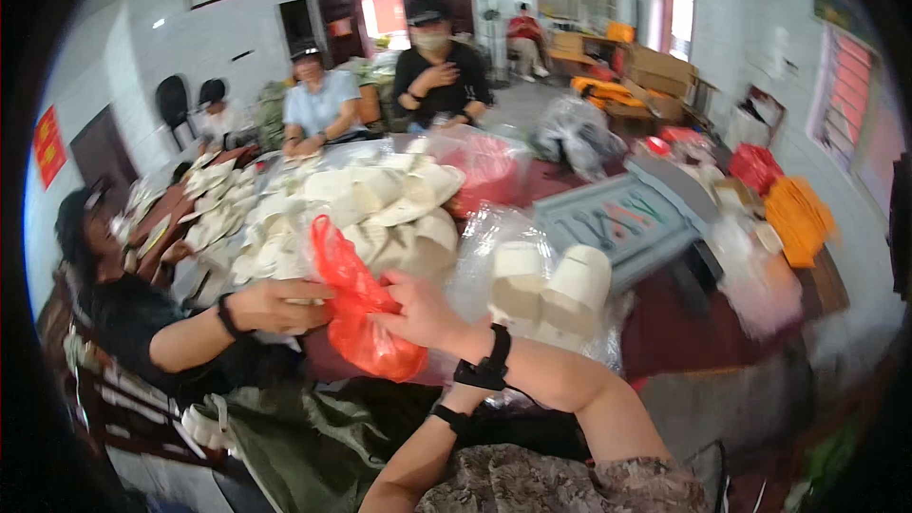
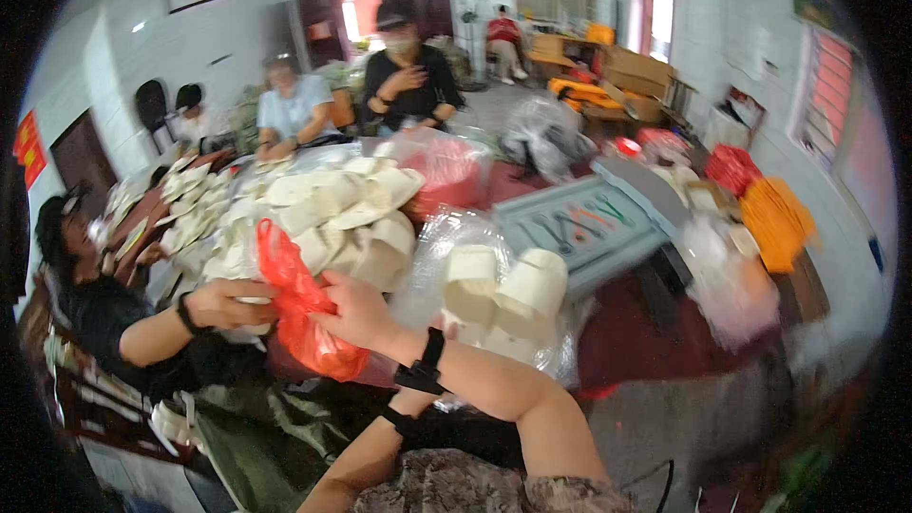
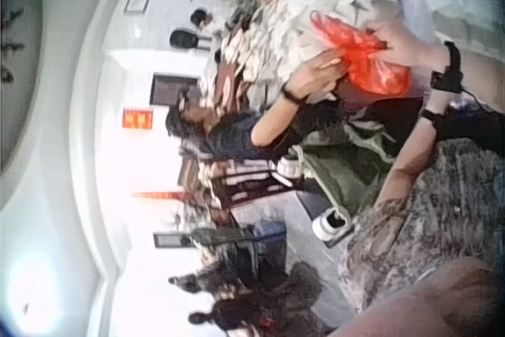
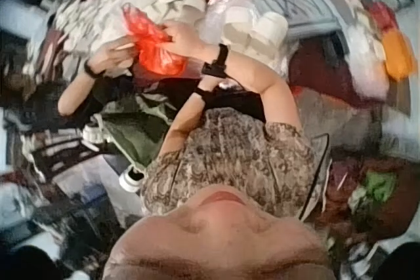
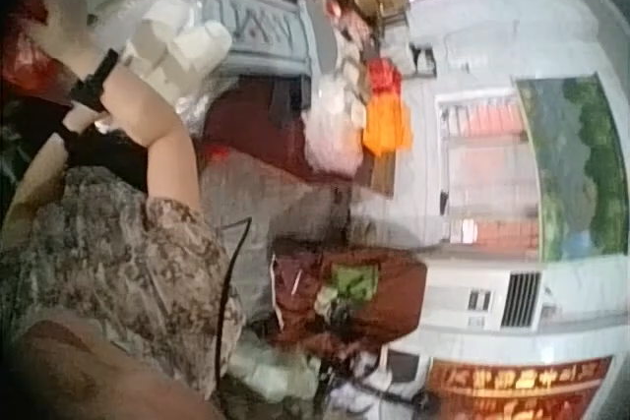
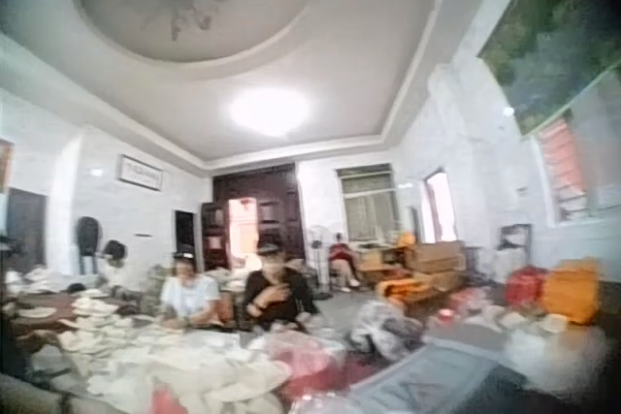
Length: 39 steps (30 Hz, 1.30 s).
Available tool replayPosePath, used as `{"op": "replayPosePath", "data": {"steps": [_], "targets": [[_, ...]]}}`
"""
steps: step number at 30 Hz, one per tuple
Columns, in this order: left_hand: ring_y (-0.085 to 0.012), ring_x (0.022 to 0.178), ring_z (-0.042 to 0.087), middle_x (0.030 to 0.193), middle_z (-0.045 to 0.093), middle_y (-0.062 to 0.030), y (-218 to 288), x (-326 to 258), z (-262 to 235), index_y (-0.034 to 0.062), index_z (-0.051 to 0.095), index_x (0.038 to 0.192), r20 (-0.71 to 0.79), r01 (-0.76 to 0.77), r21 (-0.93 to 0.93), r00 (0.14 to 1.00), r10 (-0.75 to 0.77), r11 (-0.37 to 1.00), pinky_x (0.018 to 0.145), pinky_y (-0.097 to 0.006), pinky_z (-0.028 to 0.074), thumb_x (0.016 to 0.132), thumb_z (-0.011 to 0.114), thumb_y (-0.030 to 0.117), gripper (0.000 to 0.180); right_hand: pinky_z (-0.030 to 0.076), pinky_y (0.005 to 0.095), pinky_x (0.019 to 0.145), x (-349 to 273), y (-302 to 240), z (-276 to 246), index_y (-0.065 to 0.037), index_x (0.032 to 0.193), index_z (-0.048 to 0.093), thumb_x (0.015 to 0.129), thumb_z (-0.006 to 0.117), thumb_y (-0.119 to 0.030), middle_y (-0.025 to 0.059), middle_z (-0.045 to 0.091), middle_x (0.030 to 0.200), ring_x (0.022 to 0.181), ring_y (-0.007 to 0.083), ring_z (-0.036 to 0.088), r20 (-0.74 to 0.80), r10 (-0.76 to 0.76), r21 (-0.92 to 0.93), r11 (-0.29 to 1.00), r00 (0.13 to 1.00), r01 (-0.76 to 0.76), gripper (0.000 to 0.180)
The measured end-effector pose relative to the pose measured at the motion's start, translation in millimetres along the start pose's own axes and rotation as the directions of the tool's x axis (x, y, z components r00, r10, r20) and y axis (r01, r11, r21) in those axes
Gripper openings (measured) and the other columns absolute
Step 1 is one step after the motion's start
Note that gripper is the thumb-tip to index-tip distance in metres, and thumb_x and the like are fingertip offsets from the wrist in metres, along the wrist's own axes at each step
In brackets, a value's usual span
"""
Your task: Inspecting and packing plastic sandals into plastic bags in a workshop environment.
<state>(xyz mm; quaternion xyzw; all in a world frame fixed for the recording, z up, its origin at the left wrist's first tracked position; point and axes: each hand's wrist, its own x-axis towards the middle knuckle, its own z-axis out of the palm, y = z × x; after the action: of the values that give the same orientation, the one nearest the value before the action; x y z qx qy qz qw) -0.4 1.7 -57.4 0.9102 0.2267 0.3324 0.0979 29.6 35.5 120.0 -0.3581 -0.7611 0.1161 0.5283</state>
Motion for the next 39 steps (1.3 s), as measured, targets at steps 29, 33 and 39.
{"op": "replayPosePath", "data": {"steps": [29, 33, 39], "targets": [[-0.0498, 0.137, 0.031, 0.152, 0.03, -0.0302, 14.9, 15.2, -13.0, -0.003, 0.036, 0.146, 0.065, 0.166, 0.144, 0.982, -0.176, 0.976, 0.111, -0.054, 0.031, 0.086, 0.07, 0.04, 0.082, 0.049, 0.0404, 0.082, -298.4, 125.1, -518.0, 0.0, 0.1, 0.07, 0.086, 0.068, -0.019, 0.0169, 0.068, 0.095, 0.089, 0.0349, 0.064, -0.901, -0.074, -0.391, 0.565, 0.428, -0.726, 0.024], [-0.0496, 0.137, 0.031, 0.151, 0.031, -0.03, 16.7, 11.5, -24.4, -0.0031, 0.035, 0.146, 0.103, 0.197, 0.132, 0.972, -0.212, 0.971, 0.111, -0.054, 0.03, 0.085, 0.071, 0.037, 0.082, 0.049, 0.0422, 0.084, -322.1, 141.4, -550.7, 0.0, 0.103, 0.069, 0.087, 0.068, -0.024, 0.0185, 0.068, 0.095, 0.091, 0.0368, 0.064, -0.787, -0.275, -0.612, 0.225, 0.553, -0.759, 0.029], [-0.0494, 0.137, 0.031, 0.152, 0.03, -0.0294, 22.1, 18.6, -21.0, -0.0026, 0.035, 0.146, 0.126, 0.189, 0.148, 0.97, -0.208, 0.971, 0.11, -0.055, 0.031, 0.085, 0.071, 0.034, 0.08, 0.049, 0.0427, 0.089, -408.4, 206.0, -586.6, 0.002, 0.12, 0.063, 0.079, 0.077, -0.022, 0.0253, 0.062, 0.116, 0.103, 0.0379, 0.062, -0.918, 0.212, -0.211, 0.455, 0.335, -0.865, 0.049]]}}
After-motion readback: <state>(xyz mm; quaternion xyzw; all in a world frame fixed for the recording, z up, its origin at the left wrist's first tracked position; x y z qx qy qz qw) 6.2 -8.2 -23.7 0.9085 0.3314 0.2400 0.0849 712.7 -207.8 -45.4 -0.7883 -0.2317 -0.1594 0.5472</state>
